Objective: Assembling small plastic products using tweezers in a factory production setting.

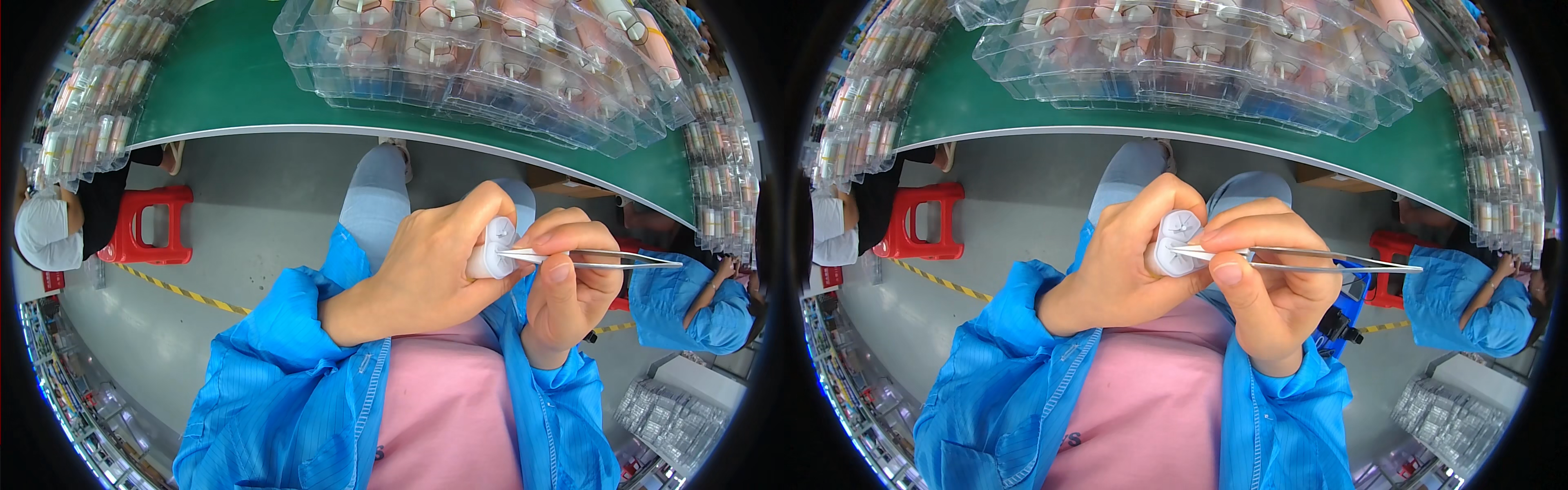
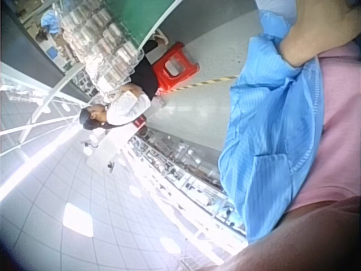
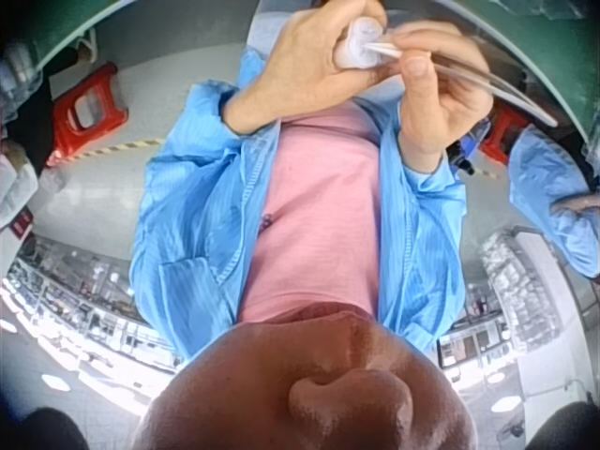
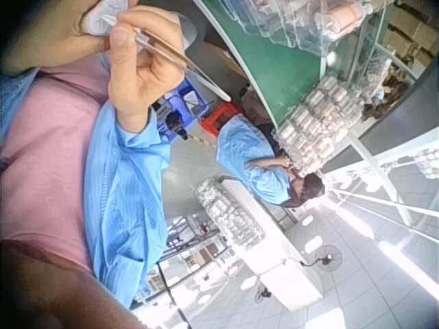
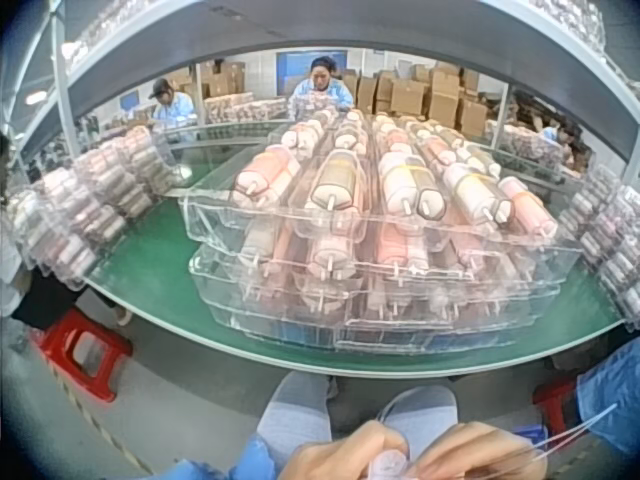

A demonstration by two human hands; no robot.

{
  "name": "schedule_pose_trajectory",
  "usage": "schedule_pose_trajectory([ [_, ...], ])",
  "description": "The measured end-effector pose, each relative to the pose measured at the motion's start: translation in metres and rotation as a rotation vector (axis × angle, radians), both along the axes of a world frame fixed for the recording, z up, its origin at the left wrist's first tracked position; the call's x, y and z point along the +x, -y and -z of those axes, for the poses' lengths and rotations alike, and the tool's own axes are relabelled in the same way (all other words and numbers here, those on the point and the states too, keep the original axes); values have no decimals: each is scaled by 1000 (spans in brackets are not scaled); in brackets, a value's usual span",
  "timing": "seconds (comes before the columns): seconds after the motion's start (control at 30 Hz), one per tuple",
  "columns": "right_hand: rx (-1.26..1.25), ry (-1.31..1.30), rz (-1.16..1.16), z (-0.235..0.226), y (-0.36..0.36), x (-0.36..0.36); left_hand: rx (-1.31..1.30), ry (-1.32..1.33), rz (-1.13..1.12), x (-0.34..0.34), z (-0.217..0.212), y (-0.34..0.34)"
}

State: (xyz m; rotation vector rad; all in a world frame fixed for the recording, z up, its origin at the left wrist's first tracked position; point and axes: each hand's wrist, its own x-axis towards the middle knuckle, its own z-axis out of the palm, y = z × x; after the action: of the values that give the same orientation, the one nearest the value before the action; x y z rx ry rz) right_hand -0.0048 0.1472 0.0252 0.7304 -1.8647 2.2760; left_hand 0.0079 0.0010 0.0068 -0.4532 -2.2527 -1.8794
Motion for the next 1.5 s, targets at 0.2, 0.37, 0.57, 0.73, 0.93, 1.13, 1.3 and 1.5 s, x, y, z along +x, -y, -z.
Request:
schedule_pose_trajectory([
  [0.2, 4, 13, 6, 0, 0, 1, -5, 4, 0, 0, -1, -1],
  [0.37, -3, 14, 1, 0, -1, 1, -12, 2, -1, 0, 0, -1],
  [0.57, -10, -2, 4, 1, -1, 0, -21, -7, -2, 0, 0, -1],
  [0.73, -13, 1, -5, 2, 0, 0, -23, -5, -3, 0, 1, -1],
  [0.93, -29, 36, -4, 4, -1, 2, -18, 44, 39, 2, 0, 2],
  [1.13, -38, 43, -5, 4, -1, 2, -11, 31, 50, 2, 0, 3],
  [1.3, -25, 17, -6, 4, -1, 2, -11, 36, 55, 2, -1, 3],
  [1.5, -55, -9, -4, 6, -1, 2, 2, 23, 51, 2, -3, 2],
])
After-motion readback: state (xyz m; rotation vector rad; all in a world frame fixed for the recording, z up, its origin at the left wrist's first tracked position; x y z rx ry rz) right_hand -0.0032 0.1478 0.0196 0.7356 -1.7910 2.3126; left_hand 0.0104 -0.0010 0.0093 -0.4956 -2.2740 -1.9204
